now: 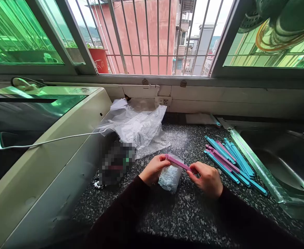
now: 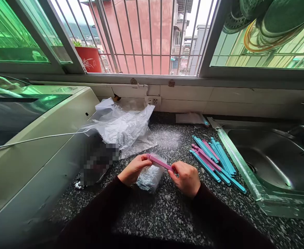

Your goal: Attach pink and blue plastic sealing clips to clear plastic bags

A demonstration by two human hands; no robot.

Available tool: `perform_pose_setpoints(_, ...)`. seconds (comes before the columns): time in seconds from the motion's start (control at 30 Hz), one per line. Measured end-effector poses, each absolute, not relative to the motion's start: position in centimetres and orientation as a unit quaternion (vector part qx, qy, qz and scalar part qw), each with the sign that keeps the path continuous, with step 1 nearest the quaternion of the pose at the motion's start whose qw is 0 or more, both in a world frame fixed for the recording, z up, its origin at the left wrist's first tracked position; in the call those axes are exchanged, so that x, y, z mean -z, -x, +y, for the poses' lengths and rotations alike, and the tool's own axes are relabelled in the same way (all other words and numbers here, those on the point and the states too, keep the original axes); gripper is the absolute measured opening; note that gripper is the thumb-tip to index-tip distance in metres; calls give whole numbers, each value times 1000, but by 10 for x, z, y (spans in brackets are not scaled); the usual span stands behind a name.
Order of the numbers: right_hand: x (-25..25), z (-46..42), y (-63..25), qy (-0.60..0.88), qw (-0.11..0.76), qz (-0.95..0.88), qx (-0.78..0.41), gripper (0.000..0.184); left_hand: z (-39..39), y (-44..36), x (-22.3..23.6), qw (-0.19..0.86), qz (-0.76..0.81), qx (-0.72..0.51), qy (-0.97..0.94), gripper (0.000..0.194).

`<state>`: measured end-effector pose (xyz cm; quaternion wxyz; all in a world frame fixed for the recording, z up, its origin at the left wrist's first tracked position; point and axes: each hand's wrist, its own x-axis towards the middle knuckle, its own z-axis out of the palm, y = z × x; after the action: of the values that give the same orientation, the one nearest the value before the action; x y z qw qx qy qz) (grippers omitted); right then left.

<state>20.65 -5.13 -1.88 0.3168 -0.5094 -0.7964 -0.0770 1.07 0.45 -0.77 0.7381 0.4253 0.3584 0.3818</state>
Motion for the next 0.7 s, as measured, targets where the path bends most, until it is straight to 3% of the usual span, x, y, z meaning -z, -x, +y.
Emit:
perform_pose_setpoints(0.13, 18, -52, -206, 516, 319, -792, 70, 17, 5, -9, 10, 739, 346, -392, -424, 19)
perform_pose_setpoints(0.37, 17, -53, -206, 511, 324, -793, 71, 20, 5, -10, 14, 670, 415, -406, -463, 42)
perform_pose_setpoints(0.7, 15, -48, -214, 522, 360, -772, 46, 20, 16, -4, 10, 637, 442, -490, -398, 37)
